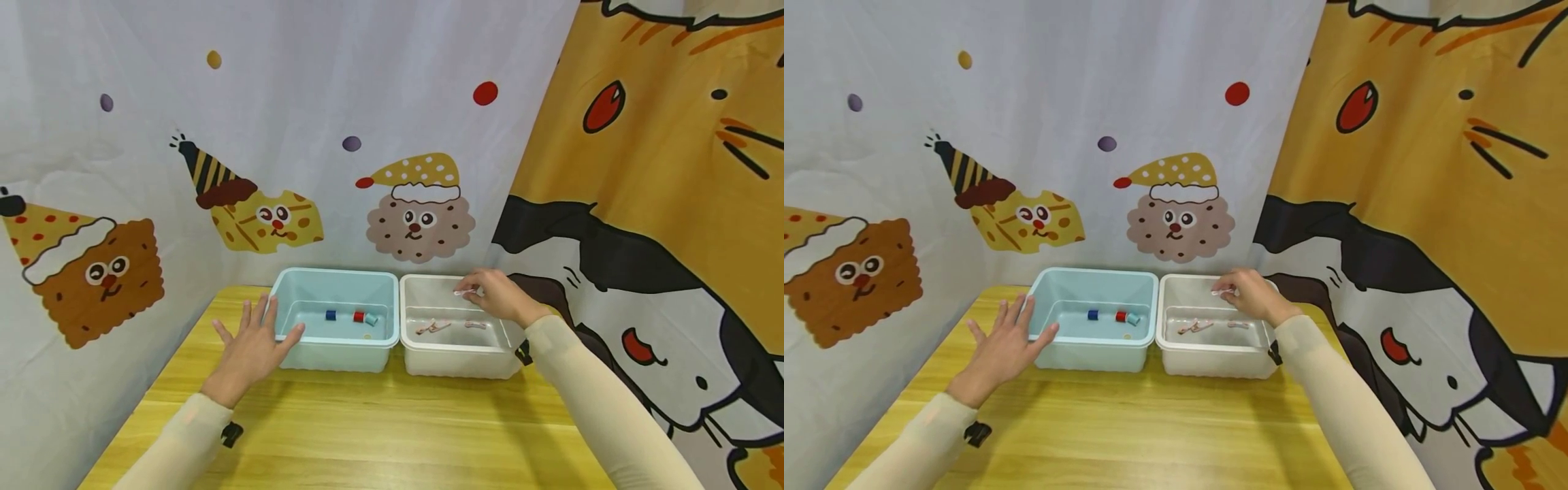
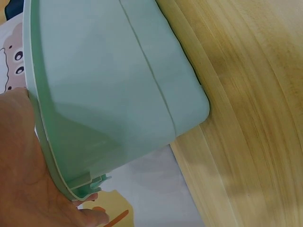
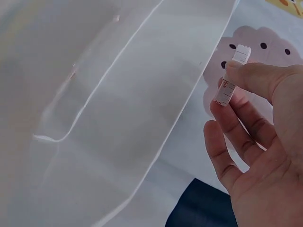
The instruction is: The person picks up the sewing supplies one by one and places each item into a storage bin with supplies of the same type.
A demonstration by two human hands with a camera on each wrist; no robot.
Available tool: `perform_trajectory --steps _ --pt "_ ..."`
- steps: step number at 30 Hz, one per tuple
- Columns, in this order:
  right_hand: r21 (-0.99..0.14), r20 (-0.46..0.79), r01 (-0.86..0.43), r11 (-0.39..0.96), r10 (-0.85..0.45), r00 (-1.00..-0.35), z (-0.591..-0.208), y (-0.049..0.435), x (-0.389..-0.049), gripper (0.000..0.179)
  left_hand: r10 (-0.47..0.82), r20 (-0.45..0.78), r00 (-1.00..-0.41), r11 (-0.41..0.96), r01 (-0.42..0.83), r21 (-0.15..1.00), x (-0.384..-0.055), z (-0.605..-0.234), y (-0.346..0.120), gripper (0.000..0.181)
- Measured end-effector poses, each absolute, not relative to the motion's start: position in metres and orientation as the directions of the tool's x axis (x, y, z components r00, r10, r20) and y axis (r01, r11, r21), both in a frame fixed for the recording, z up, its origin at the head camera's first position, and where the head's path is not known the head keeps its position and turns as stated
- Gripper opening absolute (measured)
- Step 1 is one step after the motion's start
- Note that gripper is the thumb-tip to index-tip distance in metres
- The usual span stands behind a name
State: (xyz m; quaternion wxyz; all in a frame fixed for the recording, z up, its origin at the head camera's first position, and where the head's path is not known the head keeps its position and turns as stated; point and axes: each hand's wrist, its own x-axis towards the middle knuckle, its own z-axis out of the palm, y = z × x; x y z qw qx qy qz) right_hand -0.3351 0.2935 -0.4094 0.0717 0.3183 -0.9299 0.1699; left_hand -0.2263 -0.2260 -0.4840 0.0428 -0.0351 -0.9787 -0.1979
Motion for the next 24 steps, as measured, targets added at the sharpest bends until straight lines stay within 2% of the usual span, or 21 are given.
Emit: perform_trajectory --steps 18,24 --pt "-0.279 0.233 -0.6 0.749 -0.554 -0.799 -0.413 0.303 -0.354 0.022 0.052 0.093 -0.994 0.915 0.085 0.393 -0.225 -0.482 -0.225 0.114" --pt "-0.27 0.199 -0.566 0.779 -0.53 -0.824 -0.412 0.305 -0.355 0.031 0.05 0.094 -0.994 0.919 0.083 0.385 -0.225 -0.483 -0.224 0.114"
